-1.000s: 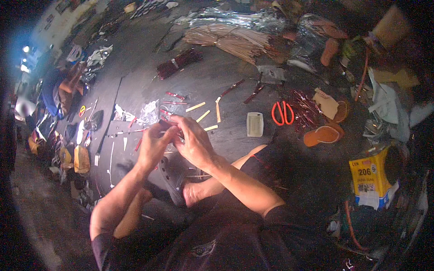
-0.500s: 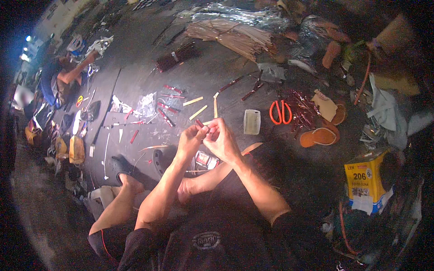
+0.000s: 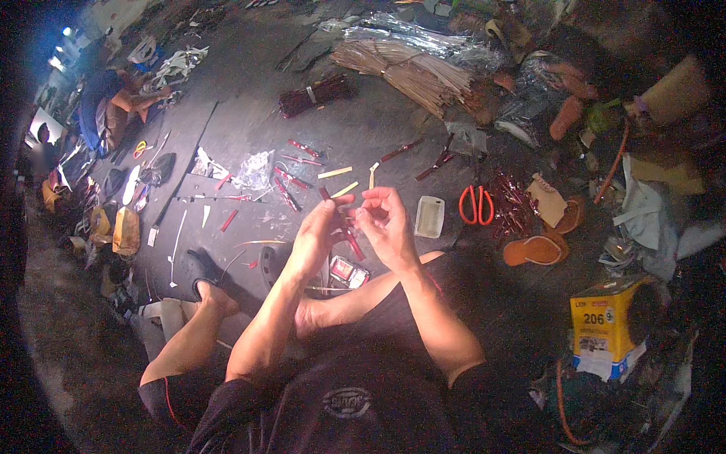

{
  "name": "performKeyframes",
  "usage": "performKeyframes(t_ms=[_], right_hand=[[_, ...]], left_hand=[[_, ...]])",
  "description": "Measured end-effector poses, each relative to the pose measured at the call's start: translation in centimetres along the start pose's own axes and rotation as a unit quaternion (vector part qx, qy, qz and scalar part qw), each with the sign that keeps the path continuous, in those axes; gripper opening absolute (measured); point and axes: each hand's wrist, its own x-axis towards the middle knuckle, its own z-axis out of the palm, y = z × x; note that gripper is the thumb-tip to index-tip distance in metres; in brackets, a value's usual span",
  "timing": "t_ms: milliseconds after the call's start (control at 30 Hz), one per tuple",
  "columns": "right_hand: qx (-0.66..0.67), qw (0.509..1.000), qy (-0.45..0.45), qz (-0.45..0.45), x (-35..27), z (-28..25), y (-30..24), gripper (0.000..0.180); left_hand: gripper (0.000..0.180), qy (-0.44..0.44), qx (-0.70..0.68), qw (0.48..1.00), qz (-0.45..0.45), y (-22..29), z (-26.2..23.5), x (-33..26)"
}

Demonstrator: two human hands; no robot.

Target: The person cuts small wooden sticks with scissors and then wraps red ribbon around them. The person arranges the finished sticks on the floor.

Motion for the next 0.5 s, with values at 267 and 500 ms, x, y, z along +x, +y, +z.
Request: performKeyframes(t_ms=[267,500], right_hand=[[-0.191,0.976,0.044,-0.101,-1.0,1.5,-3.7,0.024],[-0.189,0.977,0.034,-0.091,-1.1,2.8,-5.4,0.031]], left_hand=[[0.036,0.066,0.044,0.993,0.082,1.9,1.6,-0.5],[0.034,0.106,0.022,0.984,0.144,3.0,2.6,-1.1]])
